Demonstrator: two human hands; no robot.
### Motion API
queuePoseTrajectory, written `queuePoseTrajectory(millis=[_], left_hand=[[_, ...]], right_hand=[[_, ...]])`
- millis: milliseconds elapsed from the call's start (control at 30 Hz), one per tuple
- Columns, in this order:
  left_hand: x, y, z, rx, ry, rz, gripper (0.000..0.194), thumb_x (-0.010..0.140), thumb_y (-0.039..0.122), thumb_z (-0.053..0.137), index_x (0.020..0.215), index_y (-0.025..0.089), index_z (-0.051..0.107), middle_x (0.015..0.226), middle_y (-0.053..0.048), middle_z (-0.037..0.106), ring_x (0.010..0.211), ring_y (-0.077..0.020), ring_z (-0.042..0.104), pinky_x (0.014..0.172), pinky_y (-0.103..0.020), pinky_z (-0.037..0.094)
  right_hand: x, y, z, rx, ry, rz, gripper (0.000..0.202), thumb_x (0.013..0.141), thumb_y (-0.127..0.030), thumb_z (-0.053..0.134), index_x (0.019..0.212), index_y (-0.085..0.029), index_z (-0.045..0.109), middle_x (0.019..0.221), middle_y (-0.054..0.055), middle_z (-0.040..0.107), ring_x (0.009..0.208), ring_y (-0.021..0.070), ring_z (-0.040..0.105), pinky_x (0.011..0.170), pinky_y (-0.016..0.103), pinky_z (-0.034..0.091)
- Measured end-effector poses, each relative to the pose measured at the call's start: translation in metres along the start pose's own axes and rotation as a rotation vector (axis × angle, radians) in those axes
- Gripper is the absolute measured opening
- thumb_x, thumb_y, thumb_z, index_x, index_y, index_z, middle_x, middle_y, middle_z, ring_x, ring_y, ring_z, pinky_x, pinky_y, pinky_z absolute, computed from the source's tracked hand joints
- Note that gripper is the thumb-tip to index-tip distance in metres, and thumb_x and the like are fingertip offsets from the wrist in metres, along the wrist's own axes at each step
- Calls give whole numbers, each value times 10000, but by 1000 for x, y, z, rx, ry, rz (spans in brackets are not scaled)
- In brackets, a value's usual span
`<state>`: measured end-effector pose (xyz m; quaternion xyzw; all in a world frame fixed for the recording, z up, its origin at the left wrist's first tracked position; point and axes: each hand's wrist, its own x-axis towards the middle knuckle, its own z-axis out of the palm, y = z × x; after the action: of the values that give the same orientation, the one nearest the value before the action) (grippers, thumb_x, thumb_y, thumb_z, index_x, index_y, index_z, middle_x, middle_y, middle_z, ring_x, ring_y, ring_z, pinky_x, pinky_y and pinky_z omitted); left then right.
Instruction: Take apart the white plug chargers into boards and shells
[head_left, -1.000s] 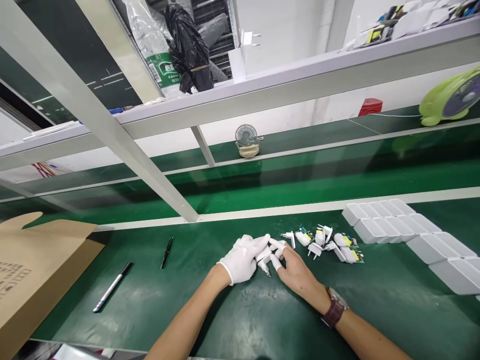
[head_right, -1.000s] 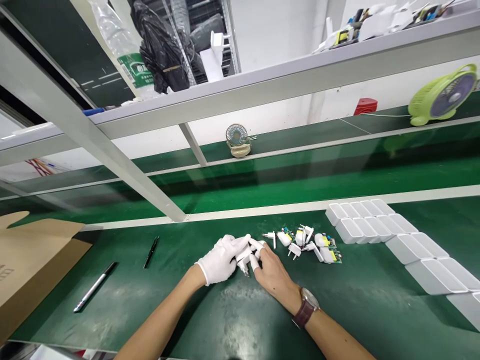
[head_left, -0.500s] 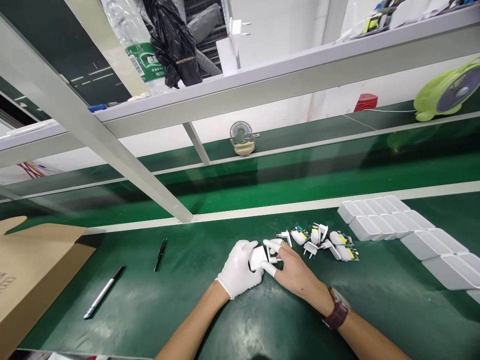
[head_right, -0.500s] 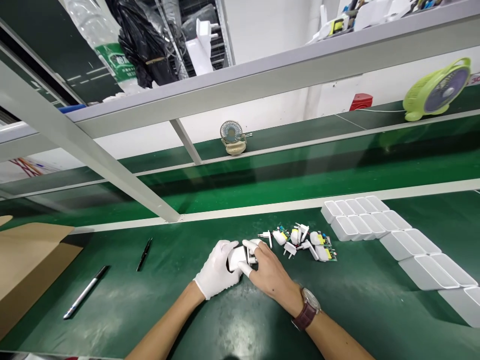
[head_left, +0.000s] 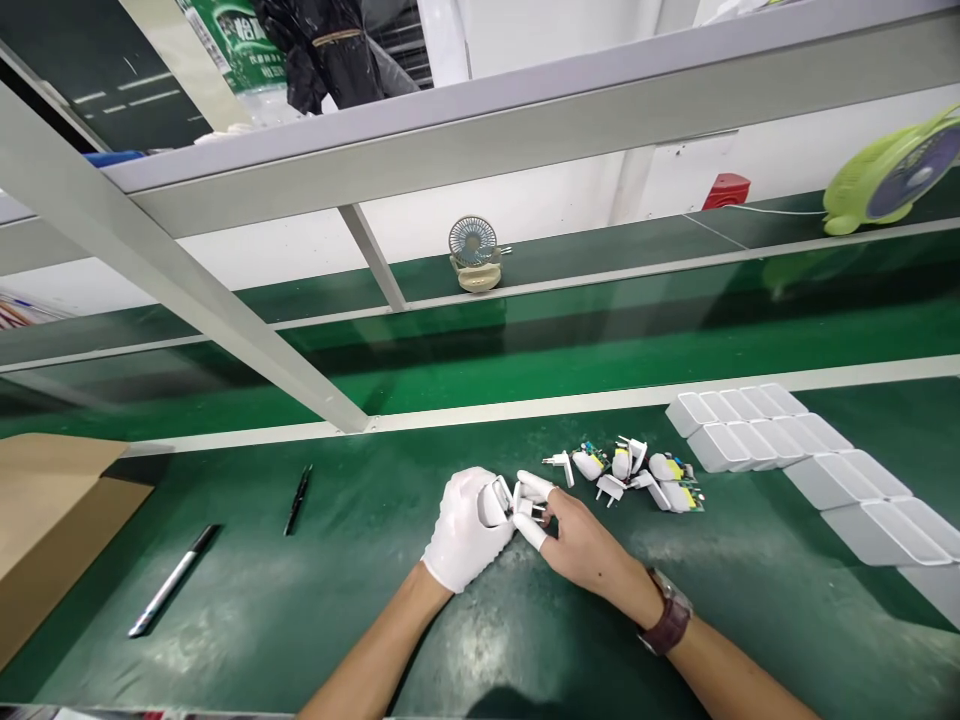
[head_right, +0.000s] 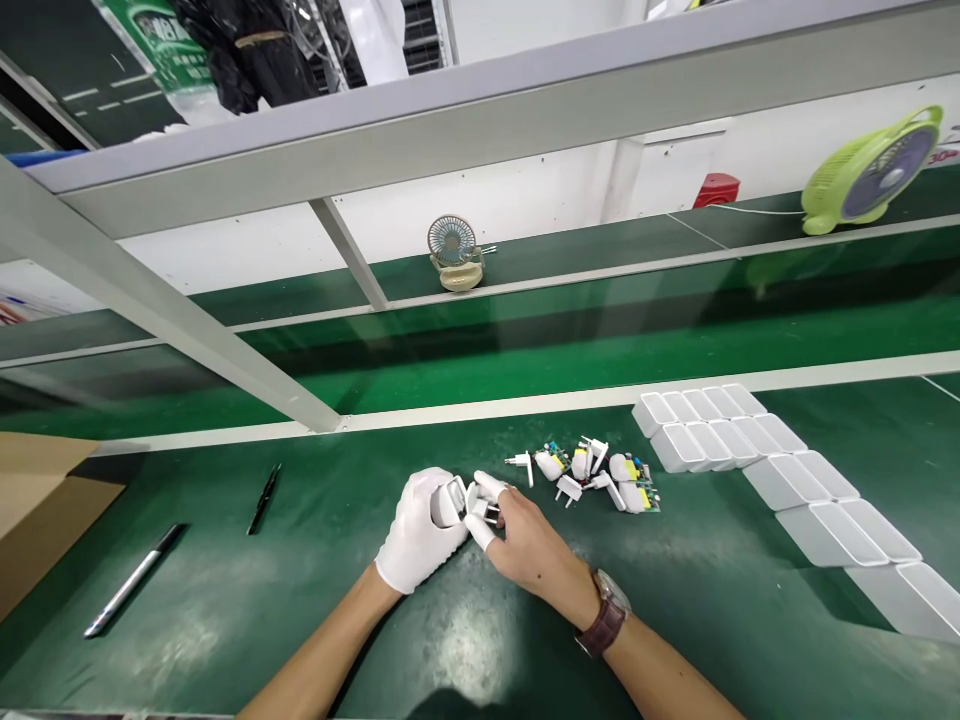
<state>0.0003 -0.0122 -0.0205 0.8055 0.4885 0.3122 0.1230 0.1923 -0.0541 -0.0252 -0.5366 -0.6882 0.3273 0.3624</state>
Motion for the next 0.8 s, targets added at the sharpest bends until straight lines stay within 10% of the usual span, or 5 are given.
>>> queuePoseTrajectory(millis=[300,567,800], left_hand=[[-7,-9,2,-87,35,2,428,824,278,700,1218,233,541,1198,-112,631,1138,-278,618,979,-474,521],[-8,-13,-6,-244,-113,-177,547,835,229,690,1349,260,503,1229,-75,641,846,-164,678,832,-368,602],[-3,-13,-16,-208,-121,-136,794,685,228,814,1399,266,470,1404,-110,552,1296,-315,553,1093,-503,495]], right_hand=[[-1,-7,5,35,66,-318,385,958,-189,554,1334,-274,553,1243,105,589,1193,244,581,1029,446,528],[-4,-3,13,75,42,-193,518,909,-292,648,1396,-271,474,1222,98,587,1112,243,613,985,432,553],[-4,-3,19,339,-9,-158,602,859,-269,691,1409,-284,446,1197,80,619,1011,217,654,976,440,557]])
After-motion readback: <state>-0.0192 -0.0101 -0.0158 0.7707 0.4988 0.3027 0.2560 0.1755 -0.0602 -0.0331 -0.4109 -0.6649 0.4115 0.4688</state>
